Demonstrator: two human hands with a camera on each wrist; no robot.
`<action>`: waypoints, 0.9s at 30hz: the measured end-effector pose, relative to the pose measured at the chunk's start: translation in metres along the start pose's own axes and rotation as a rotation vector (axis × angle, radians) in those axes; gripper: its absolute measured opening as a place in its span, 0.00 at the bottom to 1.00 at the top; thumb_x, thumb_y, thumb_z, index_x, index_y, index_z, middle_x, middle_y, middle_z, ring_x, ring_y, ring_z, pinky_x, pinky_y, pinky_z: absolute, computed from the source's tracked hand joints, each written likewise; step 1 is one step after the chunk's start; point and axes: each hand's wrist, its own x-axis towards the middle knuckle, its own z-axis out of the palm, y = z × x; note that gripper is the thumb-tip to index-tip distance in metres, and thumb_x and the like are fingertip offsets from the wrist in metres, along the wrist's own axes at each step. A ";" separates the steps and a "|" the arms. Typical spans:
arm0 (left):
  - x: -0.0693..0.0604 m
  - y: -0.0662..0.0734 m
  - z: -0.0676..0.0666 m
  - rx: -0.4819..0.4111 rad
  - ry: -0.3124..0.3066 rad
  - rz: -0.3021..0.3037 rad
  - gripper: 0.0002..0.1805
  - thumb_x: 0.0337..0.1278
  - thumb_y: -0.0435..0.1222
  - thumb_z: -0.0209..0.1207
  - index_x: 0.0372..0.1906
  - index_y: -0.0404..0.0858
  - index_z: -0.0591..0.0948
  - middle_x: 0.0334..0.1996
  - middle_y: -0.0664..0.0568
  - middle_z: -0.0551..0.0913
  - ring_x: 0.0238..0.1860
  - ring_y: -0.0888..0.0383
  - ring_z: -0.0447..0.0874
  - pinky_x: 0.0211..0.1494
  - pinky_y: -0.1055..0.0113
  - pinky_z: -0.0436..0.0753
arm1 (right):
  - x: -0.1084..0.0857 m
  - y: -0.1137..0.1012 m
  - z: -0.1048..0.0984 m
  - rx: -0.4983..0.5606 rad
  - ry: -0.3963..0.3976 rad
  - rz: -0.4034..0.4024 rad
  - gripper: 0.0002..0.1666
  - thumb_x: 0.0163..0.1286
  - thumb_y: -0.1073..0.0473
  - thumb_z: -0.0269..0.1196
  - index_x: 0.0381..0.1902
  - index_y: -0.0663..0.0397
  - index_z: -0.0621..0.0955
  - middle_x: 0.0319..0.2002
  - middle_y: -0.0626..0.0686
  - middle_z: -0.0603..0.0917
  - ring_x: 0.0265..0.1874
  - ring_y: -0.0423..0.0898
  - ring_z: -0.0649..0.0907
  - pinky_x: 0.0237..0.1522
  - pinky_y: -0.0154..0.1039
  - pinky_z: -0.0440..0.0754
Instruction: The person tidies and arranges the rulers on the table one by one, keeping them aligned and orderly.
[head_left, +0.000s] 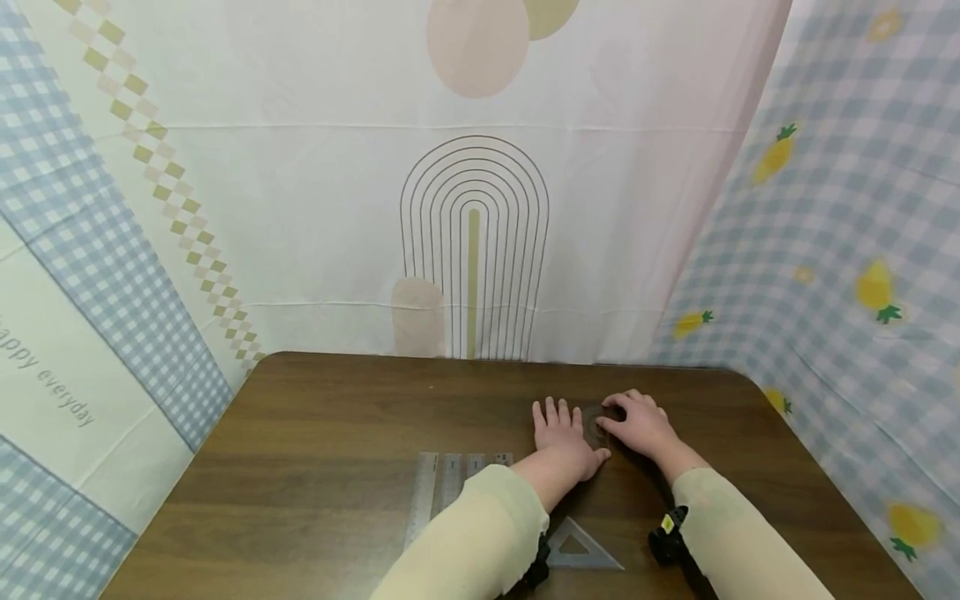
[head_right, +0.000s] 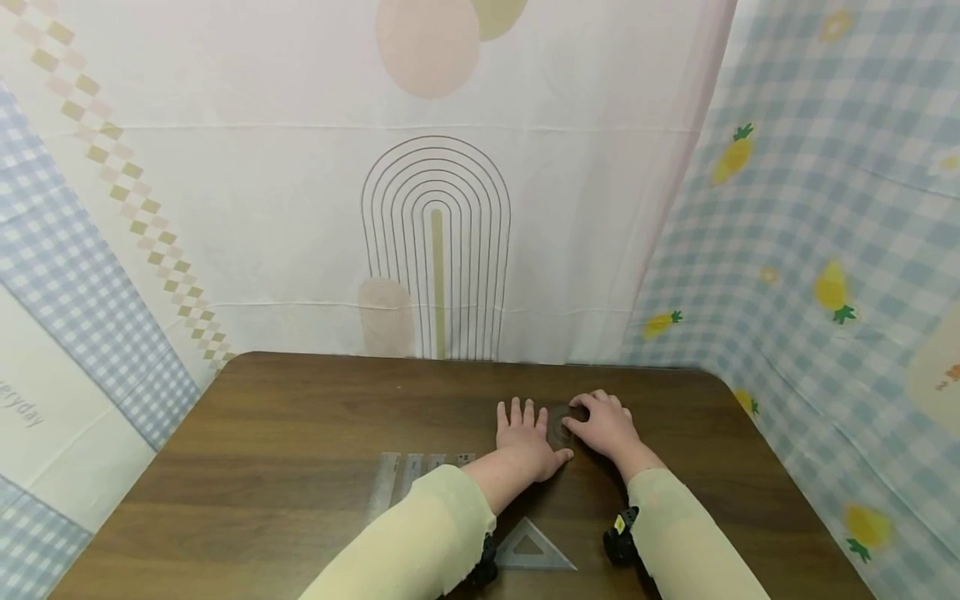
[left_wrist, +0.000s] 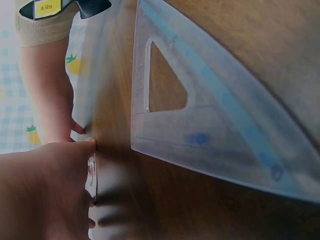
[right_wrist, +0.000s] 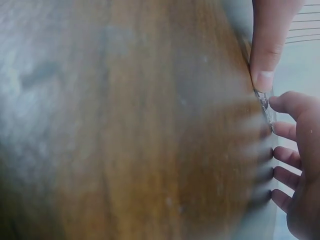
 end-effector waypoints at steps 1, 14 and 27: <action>0.000 0.000 0.000 0.000 0.001 0.000 0.49 0.55 0.78 0.30 0.79 0.62 0.41 0.80 0.60 0.39 0.79 0.53 0.33 0.77 0.49 0.37 | 0.000 0.000 0.000 0.007 0.002 0.002 0.26 0.70 0.44 0.63 0.58 0.54 0.80 0.59 0.64 0.75 0.59 0.69 0.70 0.54 0.71 0.64; 0.001 -0.002 0.005 -0.021 0.021 0.000 0.49 0.54 0.79 0.31 0.78 0.66 0.38 0.80 0.60 0.37 0.79 0.52 0.32 0.77 0.47 0.36 | 0.002 0.005 -0.002 0.146 0.054 -0.008 0.15 0.72 0.54 0.61 0.50 0.58 0.80 0.50 0.62 0.80 0.51 0.62 0.77 0.53 0.64 0.72; 0.002 -0.003 0.010 -0.042 0.040 0.002 0.50 0.53 0.79 0.32 0.78 0.65 0.36 0.80 0.60 0.37 0.79 0.51 0.32 0.77 0.47 0.35 | 0.001 0.000 -0.002 0.301 0.035 0.077 0.16 0.73 0.55 0.60 0.50 0.61 0.78 0.42 0.58 0.81 0.43 0.55 0.80 0.46 0.54 0.76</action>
